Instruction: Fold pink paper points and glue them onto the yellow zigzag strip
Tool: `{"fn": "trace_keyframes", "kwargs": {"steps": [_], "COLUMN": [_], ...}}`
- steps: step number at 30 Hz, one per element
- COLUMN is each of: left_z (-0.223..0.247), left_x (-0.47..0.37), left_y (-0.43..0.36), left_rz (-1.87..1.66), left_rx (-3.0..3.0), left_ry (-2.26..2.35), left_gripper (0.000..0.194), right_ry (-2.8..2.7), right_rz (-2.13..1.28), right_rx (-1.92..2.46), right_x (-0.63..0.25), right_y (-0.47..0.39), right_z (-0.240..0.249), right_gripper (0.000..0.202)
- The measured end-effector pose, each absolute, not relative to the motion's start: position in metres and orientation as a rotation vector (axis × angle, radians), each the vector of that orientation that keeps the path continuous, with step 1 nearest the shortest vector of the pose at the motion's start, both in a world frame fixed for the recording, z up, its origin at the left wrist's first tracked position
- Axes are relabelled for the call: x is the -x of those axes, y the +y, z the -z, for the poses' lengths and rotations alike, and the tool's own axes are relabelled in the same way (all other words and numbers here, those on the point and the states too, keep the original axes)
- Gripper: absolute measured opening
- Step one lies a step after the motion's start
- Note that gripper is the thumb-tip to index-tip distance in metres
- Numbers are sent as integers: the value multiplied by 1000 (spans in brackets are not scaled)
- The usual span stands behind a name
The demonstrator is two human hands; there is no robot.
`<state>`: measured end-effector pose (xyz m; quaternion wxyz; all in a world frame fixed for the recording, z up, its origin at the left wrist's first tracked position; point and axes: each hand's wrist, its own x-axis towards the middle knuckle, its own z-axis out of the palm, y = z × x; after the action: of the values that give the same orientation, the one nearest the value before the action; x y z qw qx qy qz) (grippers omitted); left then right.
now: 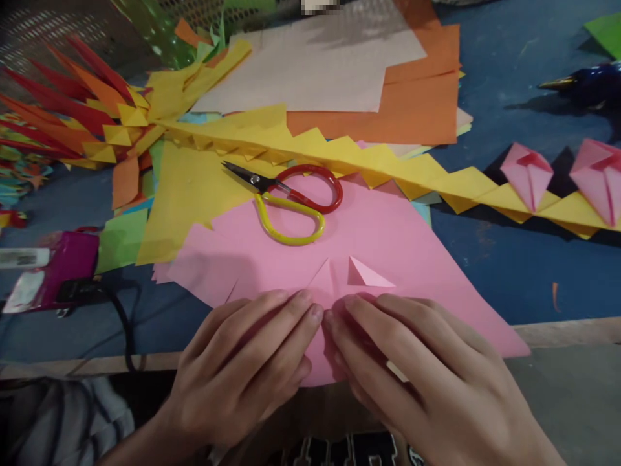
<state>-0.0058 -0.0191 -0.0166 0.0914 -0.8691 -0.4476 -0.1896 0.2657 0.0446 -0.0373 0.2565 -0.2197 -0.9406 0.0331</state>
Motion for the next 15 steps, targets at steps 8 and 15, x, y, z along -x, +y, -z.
{"fn": "trace_keyframes", "kwargs": {"steps": [8, 15], "left_z": [16, 14], "left_x": [7, 8], "left_y": [-19, -18], "left_rz": [532, 481], "left_rx": [2590, 2577], "left_ry": [-1367, -1349], "left_gripper": [47, 44], "right_ry": [-2515, -2468], "right_rz": [-212, -213], "right_rx": [695, 706], "right_x": [-266, -269], "right_y": [42, 38], "right_z": [35, 36], "right_gripper": [41, 38]}}
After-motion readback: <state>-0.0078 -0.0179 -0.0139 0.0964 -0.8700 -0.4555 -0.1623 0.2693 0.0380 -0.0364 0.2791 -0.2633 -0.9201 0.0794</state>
